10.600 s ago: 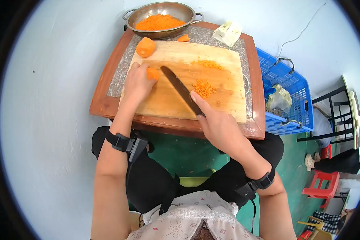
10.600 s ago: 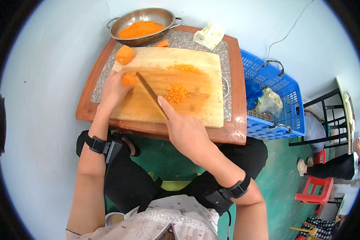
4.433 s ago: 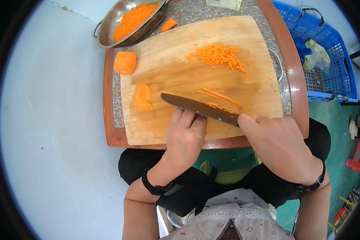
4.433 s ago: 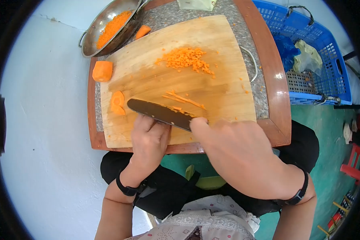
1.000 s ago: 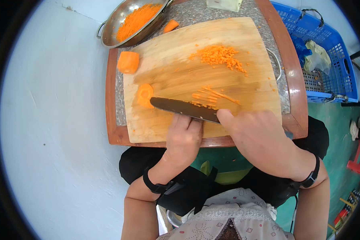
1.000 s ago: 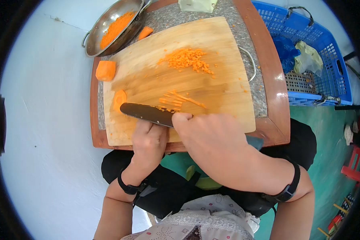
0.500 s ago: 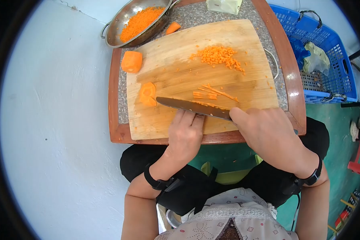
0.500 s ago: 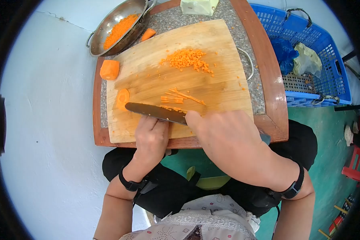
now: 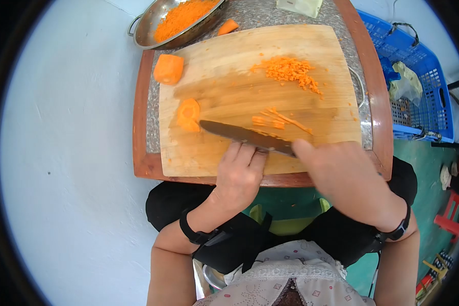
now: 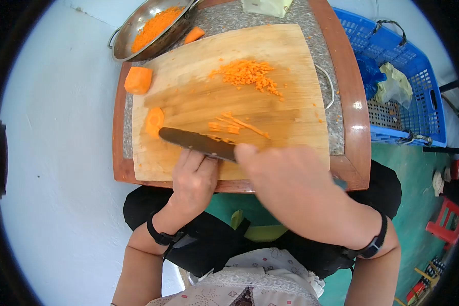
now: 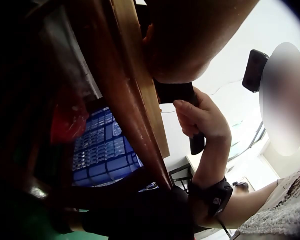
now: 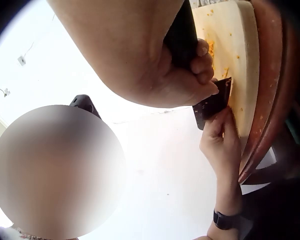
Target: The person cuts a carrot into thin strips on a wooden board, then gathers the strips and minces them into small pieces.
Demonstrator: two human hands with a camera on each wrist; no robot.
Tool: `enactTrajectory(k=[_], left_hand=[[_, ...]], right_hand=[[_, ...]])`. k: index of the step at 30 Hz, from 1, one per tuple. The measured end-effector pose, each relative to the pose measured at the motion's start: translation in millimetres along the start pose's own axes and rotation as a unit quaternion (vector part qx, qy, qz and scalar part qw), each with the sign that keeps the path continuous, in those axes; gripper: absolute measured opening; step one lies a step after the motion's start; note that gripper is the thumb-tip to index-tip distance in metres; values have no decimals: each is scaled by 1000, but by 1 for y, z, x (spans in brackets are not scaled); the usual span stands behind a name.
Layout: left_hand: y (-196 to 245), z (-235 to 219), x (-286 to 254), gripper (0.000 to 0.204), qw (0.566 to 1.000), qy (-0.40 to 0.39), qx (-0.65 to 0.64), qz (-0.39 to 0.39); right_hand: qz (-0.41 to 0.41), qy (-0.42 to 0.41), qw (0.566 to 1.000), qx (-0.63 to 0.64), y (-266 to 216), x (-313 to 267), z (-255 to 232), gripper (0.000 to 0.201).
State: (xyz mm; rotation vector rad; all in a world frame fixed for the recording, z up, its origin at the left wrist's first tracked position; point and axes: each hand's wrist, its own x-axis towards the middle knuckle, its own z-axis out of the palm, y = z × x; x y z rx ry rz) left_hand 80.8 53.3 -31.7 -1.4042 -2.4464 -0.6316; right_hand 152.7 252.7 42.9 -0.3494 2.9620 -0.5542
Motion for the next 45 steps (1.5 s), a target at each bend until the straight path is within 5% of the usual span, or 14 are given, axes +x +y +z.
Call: enactTrajectory(k=[3, 6, 9, 15, 18, 21, 27, 33, 36, 39, 42, 45], left_hand=[[-2, 1, 0, 33, 1000, 20, 8, -10], [2, -3, 1, 35, 999, -11, 49, -8], [2, -4, 6, 36, 1000, 4, 29, -2], [2, -7, 3, 36, 999, -30, 27, -9], [2, -2, 6, 19, 999, 30, 43, 7], [3, -3, 2, 32, 999, -7, 38, 1], [1, -6, 2, 29, 1000, -13, 21, 4], [1, -6, 0, 32, 999, 2, 30, -22], [1, -10, 2, 35, 997, -34, 59, -31], [2, -7, 7, 24, 998, 27, 60, -23], [1, -7, 7, 23, 998, 30, 55, -17], [-1, -5, 4, 21, 998, 27, 57, -23]], right_hand=[[-7, 6, 999, 40, -5, 6, 7, 11], [-38, 113, 992, 42, -1, -1, 14, 10], [57, 50, 996, 38, 4, 3, 4, 9], [35, 24, 999, 2, 1, -12, -1, 9], [33, 12, 999, 1, 0, -17, -4, 10], [35, 18, 999, 17, 1, -20, -3, 9], [37, -31, 998, -41, 0, -26, -11, 11], [-3, -34, 999, 32, -3, 0, 1, 14], [-45, 55, 997, 20, 0, -1, 7, 15], [17, 22, 999, 28, 9, 3, 2, 13], [13, 81, 996, 38, 14, -2, 3, 11], [37, -1, 999, 35, 2, -10, -6, 10]])
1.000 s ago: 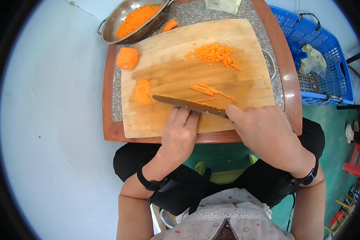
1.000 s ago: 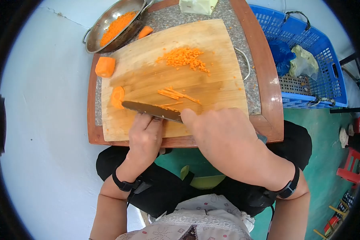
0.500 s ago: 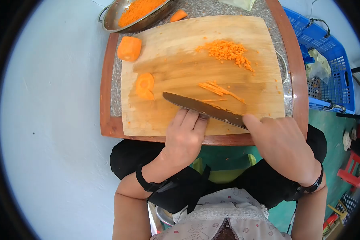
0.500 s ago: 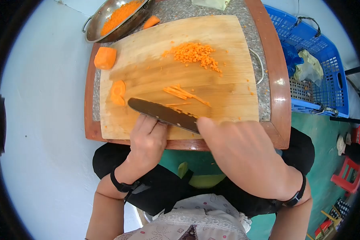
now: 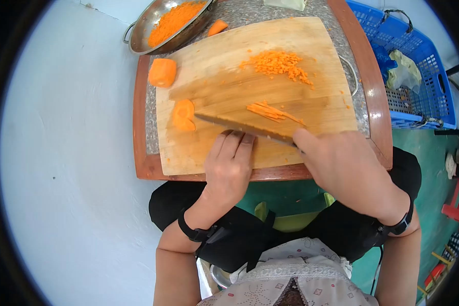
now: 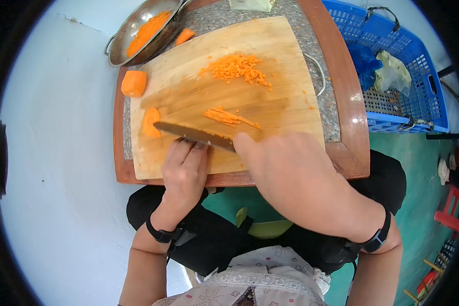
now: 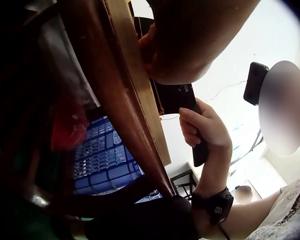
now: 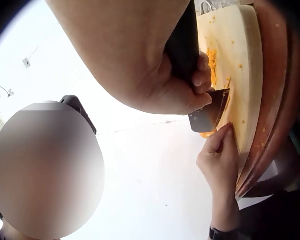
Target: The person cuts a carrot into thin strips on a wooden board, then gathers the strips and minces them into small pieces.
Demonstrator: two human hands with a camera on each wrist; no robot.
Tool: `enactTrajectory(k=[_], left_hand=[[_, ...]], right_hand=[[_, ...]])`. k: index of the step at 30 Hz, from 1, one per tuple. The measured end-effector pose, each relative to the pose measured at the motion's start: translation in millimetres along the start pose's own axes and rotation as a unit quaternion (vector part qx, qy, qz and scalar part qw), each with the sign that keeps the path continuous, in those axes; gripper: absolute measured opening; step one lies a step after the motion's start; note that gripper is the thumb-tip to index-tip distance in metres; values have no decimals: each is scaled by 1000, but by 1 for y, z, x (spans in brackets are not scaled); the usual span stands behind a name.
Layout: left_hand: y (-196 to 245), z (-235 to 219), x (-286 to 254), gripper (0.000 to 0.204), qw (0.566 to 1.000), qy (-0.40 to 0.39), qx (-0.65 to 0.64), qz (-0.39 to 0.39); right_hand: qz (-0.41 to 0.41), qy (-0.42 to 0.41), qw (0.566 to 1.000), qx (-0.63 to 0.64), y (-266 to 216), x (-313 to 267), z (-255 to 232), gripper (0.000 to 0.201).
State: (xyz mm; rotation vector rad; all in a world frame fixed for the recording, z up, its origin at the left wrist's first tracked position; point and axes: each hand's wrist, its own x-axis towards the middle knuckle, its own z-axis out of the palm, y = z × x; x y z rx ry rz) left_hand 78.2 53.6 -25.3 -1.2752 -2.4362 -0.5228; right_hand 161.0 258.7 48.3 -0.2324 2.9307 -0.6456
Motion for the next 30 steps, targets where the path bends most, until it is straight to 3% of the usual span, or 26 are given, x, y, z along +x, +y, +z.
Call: enactTrajectory(k=[6, 15, 24, 30], left_hand=[[1, 0, 3, 18, 1000, 4, -5, 13], [-4, 2, -4, 30, 999, -13, -16, 27], [-3, -4, -3, 32, 998, -52, -38, 3], [2, -4, -6, 31, 999, -40, -14, -3]], right_hand=[[-38, 20, 998, -35, -2, -13, 5, 10], [8, -60, 989, -134, -6, -23, -13, 15], [15, -86, 991, -103, -2, -16, -13, 23], [1, -39, 993, -112, -13, 1, 9, 23]])
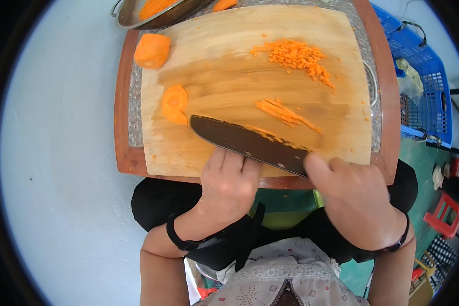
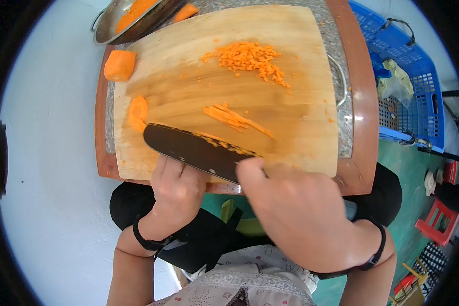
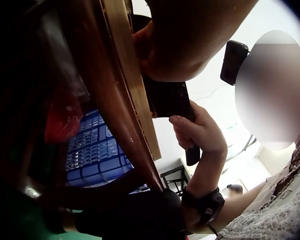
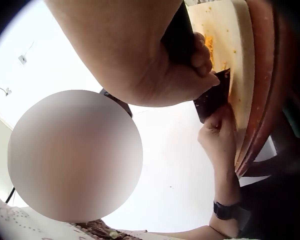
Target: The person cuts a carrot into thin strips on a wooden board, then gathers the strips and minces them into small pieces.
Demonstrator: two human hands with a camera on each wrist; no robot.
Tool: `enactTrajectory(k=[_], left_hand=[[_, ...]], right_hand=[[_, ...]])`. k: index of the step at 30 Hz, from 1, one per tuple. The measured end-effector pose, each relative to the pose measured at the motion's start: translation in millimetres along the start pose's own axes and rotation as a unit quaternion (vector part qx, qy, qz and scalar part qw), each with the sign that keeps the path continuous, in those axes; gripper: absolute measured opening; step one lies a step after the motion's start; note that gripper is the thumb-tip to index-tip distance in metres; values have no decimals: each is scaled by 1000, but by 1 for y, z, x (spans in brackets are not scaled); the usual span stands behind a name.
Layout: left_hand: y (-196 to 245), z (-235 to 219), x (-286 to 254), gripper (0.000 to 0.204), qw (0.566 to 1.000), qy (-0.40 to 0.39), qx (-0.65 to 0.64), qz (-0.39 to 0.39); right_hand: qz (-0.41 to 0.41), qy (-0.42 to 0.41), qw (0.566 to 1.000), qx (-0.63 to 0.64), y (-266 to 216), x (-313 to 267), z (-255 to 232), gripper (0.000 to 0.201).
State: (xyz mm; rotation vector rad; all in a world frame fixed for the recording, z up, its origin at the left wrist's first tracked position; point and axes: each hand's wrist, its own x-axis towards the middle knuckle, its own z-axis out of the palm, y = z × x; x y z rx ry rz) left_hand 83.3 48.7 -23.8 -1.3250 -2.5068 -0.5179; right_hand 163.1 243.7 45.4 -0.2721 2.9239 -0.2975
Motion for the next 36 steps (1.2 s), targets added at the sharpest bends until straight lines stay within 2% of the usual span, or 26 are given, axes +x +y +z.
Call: enactTrajectory(k=[4, 7, 10, 13, 18, 25, 28, 29, 31, 34, 36], left_hand=[[2, -1, 0, 31, 1000, -8, 7, -5], [-4, 6, 5, 30, 999, 49, 2, 18], [-5, 6, 3, 31, 998, 57, 9, 30], [-4, 4, -2, 30, 999, 16, 14, 28], [-1, 2, -2, 30, 1000, 1, 16, 25], [-4, 1, -3, 29, 1000, -11, 2, 28], [1, -1, 0, 16, 1000, 14, -6, -4], [1, -1, 1, 17, 1000, 20, -8, -6], [1, 0, 1, 17, 999, 33, -12, -12], [-1, 1, 2, 35, 1000, 18, 8, 20], [-3, 1, 0, 37, 999, 21, 6, 24]], right_hand=[[5, -4, 996, 92, -3, 13, 1, 13], [32, 1, 993, 114, 6, 14, -1, 12], [46, 8, 993, 104, 8, 5, -3, 15], [29, 22, 995, 89, 6, -8, 0, 13], [20, 7, 999, 46, 6, -20, -5, 11], [-15, -2, 999, 49, 12, -12, -8, 12], [-10, 4, 999, 47, -1, -1, -2, 13], [-26, 6, 999, 32, -1, 2, -1, 13], [-9, 1, 997, 78, -1, 5, -1, 12], [19, 21, 991, 134, 9, 9, 1, 11], [29, 46, 986, 155, 13, 6, 2, 12]])
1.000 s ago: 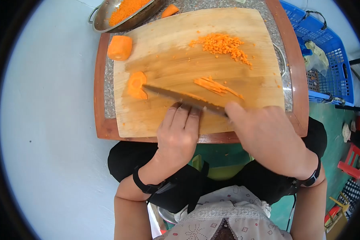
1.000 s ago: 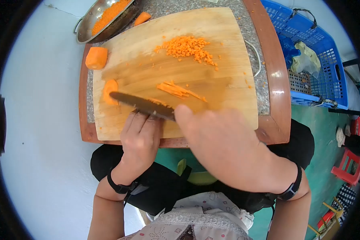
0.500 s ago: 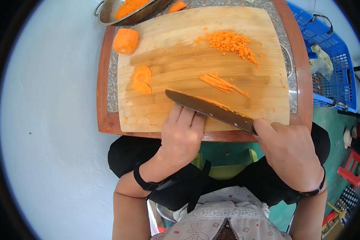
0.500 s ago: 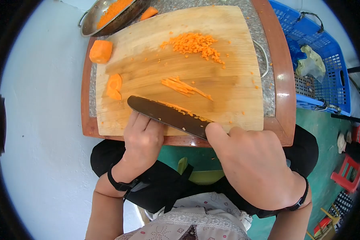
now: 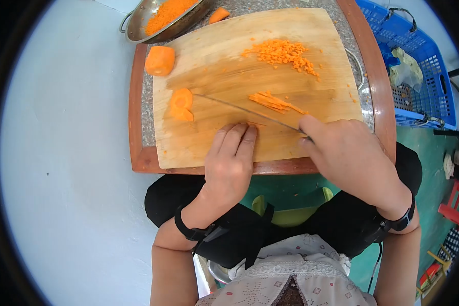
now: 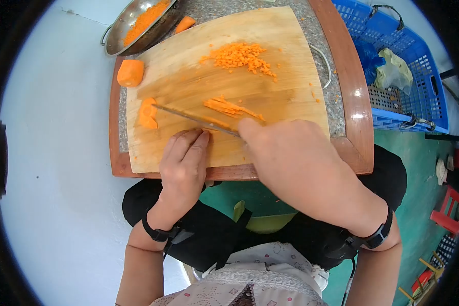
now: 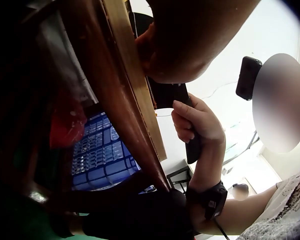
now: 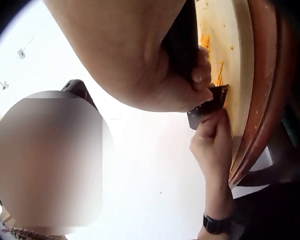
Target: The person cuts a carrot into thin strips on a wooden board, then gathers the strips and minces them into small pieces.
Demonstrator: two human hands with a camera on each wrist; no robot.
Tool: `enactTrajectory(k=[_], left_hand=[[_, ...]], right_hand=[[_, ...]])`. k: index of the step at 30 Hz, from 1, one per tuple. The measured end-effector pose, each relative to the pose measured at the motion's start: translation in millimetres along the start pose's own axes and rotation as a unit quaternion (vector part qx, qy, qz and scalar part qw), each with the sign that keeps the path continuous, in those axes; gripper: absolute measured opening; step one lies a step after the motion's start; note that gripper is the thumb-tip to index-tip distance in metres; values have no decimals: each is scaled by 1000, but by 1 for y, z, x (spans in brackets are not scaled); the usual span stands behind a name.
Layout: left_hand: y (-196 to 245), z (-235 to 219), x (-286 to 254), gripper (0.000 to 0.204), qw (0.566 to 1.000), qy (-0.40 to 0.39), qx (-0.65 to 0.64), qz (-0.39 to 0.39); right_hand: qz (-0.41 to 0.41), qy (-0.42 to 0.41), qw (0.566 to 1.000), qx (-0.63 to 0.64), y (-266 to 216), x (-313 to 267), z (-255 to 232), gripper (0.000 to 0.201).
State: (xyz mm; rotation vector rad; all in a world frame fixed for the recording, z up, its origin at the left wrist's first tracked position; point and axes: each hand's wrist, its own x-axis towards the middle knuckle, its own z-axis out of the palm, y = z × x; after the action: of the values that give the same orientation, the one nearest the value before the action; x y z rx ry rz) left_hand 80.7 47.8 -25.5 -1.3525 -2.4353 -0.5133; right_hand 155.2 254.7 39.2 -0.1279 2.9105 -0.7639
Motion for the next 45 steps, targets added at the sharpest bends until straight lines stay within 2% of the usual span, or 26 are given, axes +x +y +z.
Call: enactTrajectory(k=[2, 5, 14, 17, 23, 32, 38, 41, 45], left_hand=[[-1, 1, -2, 38, 1000, 8, -4, 1], [1, 2, -2, 36, 1000, 11, 11, 0], [0, 1, -1, 30, 1000, -4, 4, -4], [1, 1, -2, 30, 1000, -4, -10, -10], [-2, -3, -4, 30, 999, -23, -33, 0], [-2, -3, -4, 32, 999, -32, -37, -4], [0, 0, -2, 32, 1000, -12, -23, -1], [2, -2, -1, 35, 1000, -15, -5, -2], [5, 2, 8, 24, 999, 24, -9, -22]], right_hand=[[2, 34, 999, 11, 1, -3, 0, 14], [-13, -18, 998, -50, -5, -11, -8, 7], [-33, -11, 996, -77, -5, -20, -4, 6], [-17, -36, 996, -84, -4, -21, -9, 8], [-22, -17, 988, -153, -10, -27, -16, 10], [-19, -35, 987, -153, -7, -24, -14, 10], [0, -67, 996, -62, -10, -3, -10, 11], [-55, 21, 998, 5, -6, -1, 5, 13], [11, 7, 1000, 22, 8, 8, -1, 22]])
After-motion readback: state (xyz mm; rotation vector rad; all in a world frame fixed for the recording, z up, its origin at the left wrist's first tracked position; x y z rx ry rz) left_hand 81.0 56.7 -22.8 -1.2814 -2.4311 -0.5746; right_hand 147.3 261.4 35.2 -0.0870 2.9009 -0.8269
